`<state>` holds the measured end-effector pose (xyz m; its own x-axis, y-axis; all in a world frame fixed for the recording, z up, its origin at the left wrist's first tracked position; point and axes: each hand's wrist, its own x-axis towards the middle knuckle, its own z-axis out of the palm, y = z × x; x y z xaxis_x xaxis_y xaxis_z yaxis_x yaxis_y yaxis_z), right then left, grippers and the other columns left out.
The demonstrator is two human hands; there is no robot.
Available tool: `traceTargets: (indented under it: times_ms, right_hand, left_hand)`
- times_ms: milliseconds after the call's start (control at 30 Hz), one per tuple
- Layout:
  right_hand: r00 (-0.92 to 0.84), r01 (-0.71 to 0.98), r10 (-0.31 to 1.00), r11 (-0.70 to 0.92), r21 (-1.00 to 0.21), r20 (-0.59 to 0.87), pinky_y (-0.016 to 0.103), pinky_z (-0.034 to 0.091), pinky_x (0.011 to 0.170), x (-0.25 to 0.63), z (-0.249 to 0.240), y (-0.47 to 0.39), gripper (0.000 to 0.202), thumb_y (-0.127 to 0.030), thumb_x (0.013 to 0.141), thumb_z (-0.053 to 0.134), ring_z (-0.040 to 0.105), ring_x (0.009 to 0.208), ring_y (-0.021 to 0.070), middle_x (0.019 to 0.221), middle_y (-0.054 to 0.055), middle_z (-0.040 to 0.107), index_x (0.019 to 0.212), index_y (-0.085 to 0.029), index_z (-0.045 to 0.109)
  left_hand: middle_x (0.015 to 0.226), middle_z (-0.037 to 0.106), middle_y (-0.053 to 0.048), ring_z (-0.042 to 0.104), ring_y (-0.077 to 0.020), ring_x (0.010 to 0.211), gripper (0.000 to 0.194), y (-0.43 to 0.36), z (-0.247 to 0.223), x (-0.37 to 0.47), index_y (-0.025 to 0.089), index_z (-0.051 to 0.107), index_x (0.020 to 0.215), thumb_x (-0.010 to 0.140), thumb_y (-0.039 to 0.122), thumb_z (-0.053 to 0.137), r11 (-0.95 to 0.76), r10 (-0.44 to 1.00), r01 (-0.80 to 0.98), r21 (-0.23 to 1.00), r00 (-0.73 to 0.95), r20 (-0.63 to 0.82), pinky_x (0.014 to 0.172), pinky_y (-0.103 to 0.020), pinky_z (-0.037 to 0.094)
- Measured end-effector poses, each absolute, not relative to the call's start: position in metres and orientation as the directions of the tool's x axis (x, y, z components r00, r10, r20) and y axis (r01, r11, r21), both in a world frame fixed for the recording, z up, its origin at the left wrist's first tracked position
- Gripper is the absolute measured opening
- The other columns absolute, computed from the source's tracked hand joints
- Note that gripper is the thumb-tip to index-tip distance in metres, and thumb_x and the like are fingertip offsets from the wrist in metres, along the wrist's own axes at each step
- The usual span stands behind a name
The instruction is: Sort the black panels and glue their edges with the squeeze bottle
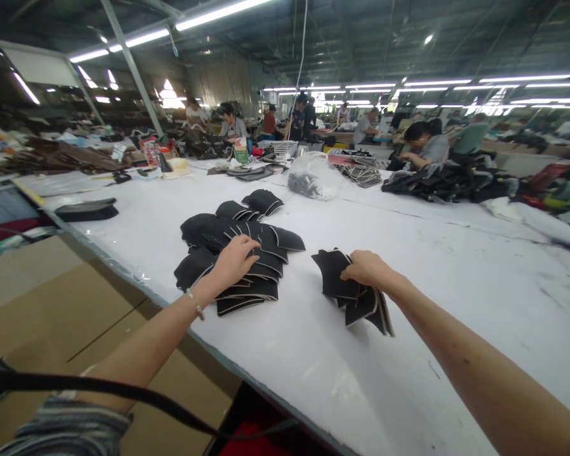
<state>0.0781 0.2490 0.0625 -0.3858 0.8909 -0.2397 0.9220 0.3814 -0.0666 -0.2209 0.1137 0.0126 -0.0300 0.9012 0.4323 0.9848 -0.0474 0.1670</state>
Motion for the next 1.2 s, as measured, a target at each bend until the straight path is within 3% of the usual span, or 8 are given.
traceTargets:
  times_ms: [133,233,333,433,567,800,933,1200]
  right_hand:
    - [-0.334,0.942,0.911,0.320,-0.095,-0.241,0.028,0.047,0.059,0.078,0.056,0.262,0.041,-0.032,0.067,0.070,0.066,0.088,0.0282,0.098,0.017,0.069,0.102,-0.010,0.071]
    - [-0.311,0.950,0.918,0.290,-0.120,-0.245,0.028,0.049,0.061,0.074,0.055,0.267,0.040,-0.031,0.065,0.070,0.066,0.089,0.0280,0.098,0.016,0.070,0.100,-0.011,0.072]
    - [-0.292,0.954,0.925,0.264,-0.138,-0.245,0.027,0.050,0.062,0.070,0.054,0.269,0.041,-0.029,0.064,0.069,0.066,0.091,0.0279,0.100,0.015,0.070,0.102,-0.012,0.072]
    - [-0.281,0.956,0.929,0.249,-0.156,-0.239,0.027,0.050,0.064,0.066,0.053,0.269,0.042,-0.028,0.063,0.068,0.066,0.093,0.0281,0.101,0.015,0.070,0.102,-0.013,0.072]
    - [-0.281,0.952,0.933,0.242,-0.186,-0.225,0.028,0.051,0.066,0.064,0.051,0.270,0.041,-0.029,0.064,0.067,0.066,0.094,0.0282,0.100,0.015,0.070,0.102,-0.013,0.072]
    - [-0.271,0.952,0.940,0.229,-0.205,-0.209,0.031,0.052,0.069,0.066,0.044,0.275,0.043,-0.033,0.066,0.067,0.065,0.096,0.0304,0.103,0.014,0.069,0.103,-0.013,0.071]
    - [-0.266,0.953,0.942,0.225,-0.202,-0.203,0.031,0.052,0.071,0.066,0.044,0.274,0.043,-0.034,0.067,0.067,0.065,0.098,0.0303,0.104,0.015,0.069,0.104,-0.013,0.070]
    - [-0.266,0.951,0.946,0.226,-0.213,-0.187,0.030,0.052,0.072,0.065,0.045,0.271,0.041,-0.031,0.066,0.067,0.066,0.097,0.0294,0.102,0.015,0.070,0.103,-0.014,0.071]
  left_hand:
    - [0.147,0.038,-0.014,0.035,-0.0339,0.132,0.071,0.184,0.015,-0.233,0.021,0.045,0.139,0.076,0.041,0.072,-0.104,0.976,0.994,-0.032,0.108,0.188,0.108,-0.045,0.033]
    - [0.156,0.025,-0.015,0.023,-0.0378,0.141,0.085,0.224,0.006,-0.233,0.024,0.035,0.146,0.075,0.058,0.067,-0.154,0.987,0.985,-0.082,0.151,-0.051,0.111,-0.050,0.027]
    - [0.151,0.034,-0.020,0.037,-0.0417,0.132,0.087,0.247,-0.001,-0.228,0.022,0.035,0.146,0.074,0.061,0.065,-0.203,0.969,0.970,-0.134,0.180,-0.167,0.102,-0.052,0.036]
    - [0.126,0.058,-0.020,0.058,-0.0338,0.109,0.067,0.257,0.001,-0.222,0.018,0.048,0.137,0.078,0.043,0.067,-0.276,0.953,0.948,-0.160,0.248,-0.174,0.090,-0.041,0.045]
    - [0.104,0.067,-0.015,0.063,-0.0269,0.097,0.039,0.257,0.014,-0.209,0.019,0.060,0.122,0.088,0.013,0.043,-0.343,0.939,0.918,-0.198,0.332,-0.088,0.085,-0.038,0.045]
    - [0.108,0.065,-0.014,0.054,-0.0285,0.111,0.037,0.248,0.031,-0.190,0.021,0.065,0.111,0.091,0.011,0.036,-0.385,0.911,0.895,-0.224,0.408,0.065,0.090,-0.042,0.040]
    - [0.114,0.063,-0.013,0.057,-0.0270,0.105,0.033,0.248,0.027,-0.189,0.023,0.070,0.106,0.085,0.012,0.046,-0.425,0.900,0.881,-0.207,0.436,0.009,0.088,-0.039,0.044]
    - [0.153,0.034,-0.010,0.035,-0.0331,0.137,0.042,0.268,-0.006,-0.199,0.025,0.071,0.110,0.072,0.009,0.059,-0.430,0.901,0.879,-0.205,0.401,-0.167,0.106,-0.047,0.034]
